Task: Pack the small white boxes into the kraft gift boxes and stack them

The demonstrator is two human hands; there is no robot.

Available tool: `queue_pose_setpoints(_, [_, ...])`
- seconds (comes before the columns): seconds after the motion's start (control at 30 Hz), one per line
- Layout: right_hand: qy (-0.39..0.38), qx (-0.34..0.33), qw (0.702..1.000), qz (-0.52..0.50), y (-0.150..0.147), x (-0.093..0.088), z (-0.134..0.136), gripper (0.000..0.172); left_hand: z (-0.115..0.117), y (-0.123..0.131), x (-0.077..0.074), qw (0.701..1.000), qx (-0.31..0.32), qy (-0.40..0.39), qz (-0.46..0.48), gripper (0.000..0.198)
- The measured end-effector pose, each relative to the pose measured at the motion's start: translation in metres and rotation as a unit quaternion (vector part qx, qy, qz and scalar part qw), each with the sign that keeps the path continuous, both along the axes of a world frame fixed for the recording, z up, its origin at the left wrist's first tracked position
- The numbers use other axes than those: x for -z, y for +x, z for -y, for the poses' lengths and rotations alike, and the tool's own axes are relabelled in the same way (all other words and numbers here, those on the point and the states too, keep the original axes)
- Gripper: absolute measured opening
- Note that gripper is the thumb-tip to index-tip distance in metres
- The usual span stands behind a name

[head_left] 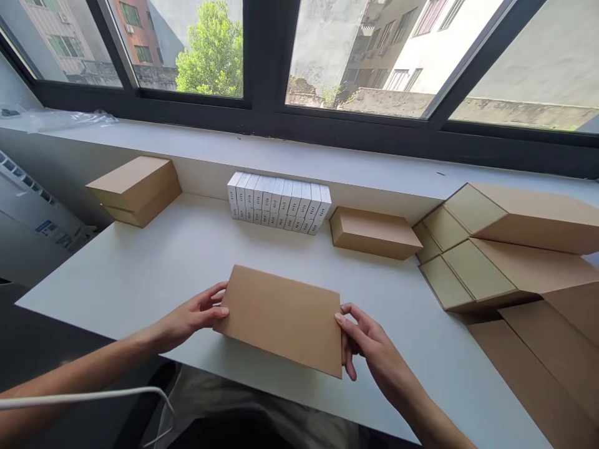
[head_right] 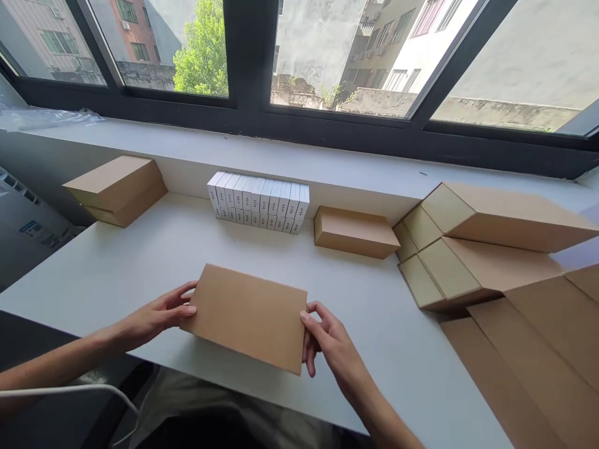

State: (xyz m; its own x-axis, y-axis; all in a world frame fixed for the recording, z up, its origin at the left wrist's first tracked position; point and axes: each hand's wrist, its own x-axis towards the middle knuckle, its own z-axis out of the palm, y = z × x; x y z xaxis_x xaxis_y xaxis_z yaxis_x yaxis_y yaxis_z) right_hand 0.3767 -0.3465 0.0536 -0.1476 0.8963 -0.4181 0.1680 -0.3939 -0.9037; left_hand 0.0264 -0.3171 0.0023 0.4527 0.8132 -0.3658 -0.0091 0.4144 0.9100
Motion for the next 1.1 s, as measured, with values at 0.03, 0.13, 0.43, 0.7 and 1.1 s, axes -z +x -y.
queue_pose_setpoints(0.03, [0.014,0.0,1.0,0.021,-0.002,0.002,0.002,0.05,0.0,-0.001,0.002,1.0,-0.009,0.018,-0.016,0.068])
queue_pose_setpoints(0.13, [0.047,0.005,0.997,0.062,-0.007,0.007,0.01,0.053,-0.005,-0.001,0.005,0.995,-0.043,0.054,-0.066,0.066])
queue_pose_setpoints(0.43, [0.021,-0.029,0.999,0.021,-0.007,0.02,0.018,0.056,-0.029,0.0,-0.011,0.995,-0.006,0.029,-0.091,0.063])
queue_pose_setpoints(0.7, [0.148,0.052,0.981,0.115,0.003,0.018,0.009,0.049,-0.028,0.01,-0.02,0.994,0.063,0.079,-0.031,0.051])
queue_pose_setpoints(1.1, [0.21,0.089,0.971,0.065,-0.018,0.029,0.03,0.05,-0.01,0.034,-0.009,0.964,-0.099,0.213,-0.124,0.074])
